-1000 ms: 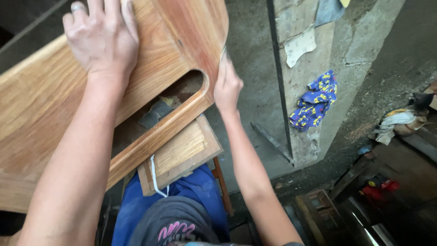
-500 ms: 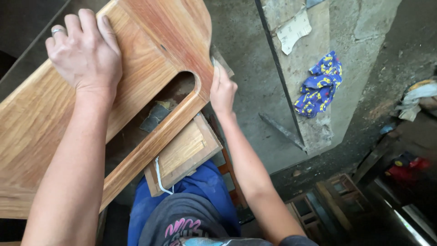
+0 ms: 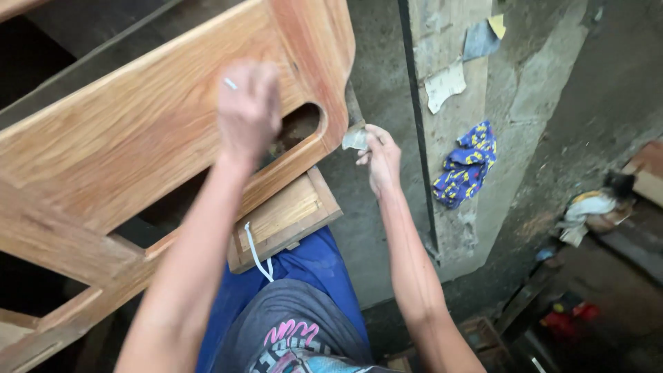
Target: The person sands the surface and edges of a wooden frame using a sanding block. They hold the frame steady with one hand while moving the sanding block back and forth across the wood. The person repositions the frame to access different areas and continues sanding the edges and flat surfaces.
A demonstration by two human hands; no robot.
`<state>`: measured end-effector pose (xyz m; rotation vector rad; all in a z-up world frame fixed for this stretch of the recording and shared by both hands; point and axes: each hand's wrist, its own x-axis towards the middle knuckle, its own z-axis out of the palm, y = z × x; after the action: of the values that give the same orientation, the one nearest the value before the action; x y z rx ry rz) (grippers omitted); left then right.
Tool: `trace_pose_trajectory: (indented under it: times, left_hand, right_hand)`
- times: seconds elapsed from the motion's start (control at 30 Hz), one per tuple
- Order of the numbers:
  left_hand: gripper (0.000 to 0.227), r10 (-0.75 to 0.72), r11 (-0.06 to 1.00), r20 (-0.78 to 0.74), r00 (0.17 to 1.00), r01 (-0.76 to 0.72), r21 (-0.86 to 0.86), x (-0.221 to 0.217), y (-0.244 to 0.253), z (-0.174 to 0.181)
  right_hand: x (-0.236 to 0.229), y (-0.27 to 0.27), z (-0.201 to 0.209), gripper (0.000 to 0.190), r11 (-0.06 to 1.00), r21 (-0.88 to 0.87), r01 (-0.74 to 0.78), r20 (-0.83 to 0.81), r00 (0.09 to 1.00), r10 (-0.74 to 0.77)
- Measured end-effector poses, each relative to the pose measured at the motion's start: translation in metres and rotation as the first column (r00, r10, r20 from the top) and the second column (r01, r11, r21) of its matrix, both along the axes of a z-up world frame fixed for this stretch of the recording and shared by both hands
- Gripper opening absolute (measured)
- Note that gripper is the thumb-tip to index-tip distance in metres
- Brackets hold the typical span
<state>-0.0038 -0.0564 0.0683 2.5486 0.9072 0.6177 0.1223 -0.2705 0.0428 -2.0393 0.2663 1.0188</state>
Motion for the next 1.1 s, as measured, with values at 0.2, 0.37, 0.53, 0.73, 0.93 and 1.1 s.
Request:
trace_pose_trajectory:
  times: [0.2,0.37,0.53,0.73,0.93,1.1]
  left_hand:
    - [0.062,-0.340,0.758,0.052,0.939,0.307,-0.576,-0.032,-0.089,0.005]
    - [0.010,-0.074,0.639,-0.085,0.994,-0.018,-0.769,-0.037,-0.112,-0.042]
    - [0.016,-0.077,0.478,-0.155,0.985,-0.100,-0.873,-0.026,-0.090,-0.025]
    - [0.042,-0.025,0.955,-0.228,0.973,-0.045,-0.293,-0.042,-0.033,0.001]
    - [0.067,-0.088,0.968,-0.406,0.910,-0.018,-0.249,-0.071,0.002,-0.005]
    - [0.069,-0.059,0.994,-0.460,0.886,0.012,-0.106,-0.078,-0.001,-0.012]
  right_hand:
    - [-0.041,0.021,0.024,0.018,0.974,0.059,0.220,-0.531,0.833,-0.156]
    - [-0.040,0.027,0.033,0.017,0.938,0.082,-0.335,-0.042,0.940,0.340]
    - [-0.042,0.032,0.002,0.012,0.926,0.133,-0.353,0.076,0.935,0.345]
    - [-0.002,0.081,-0.014,0.015,0.534,-0.018,-0.845,0.543,0.441,0.715]
    - [0.022,0.112,-0.034,0.029,0.064,-0.137,-0.988,0.624,-0.036,0.780]
    - [0.012,0.094,-0.038,0.028,0.261,-0.170,-0.950,0.461,0.157,0.874]
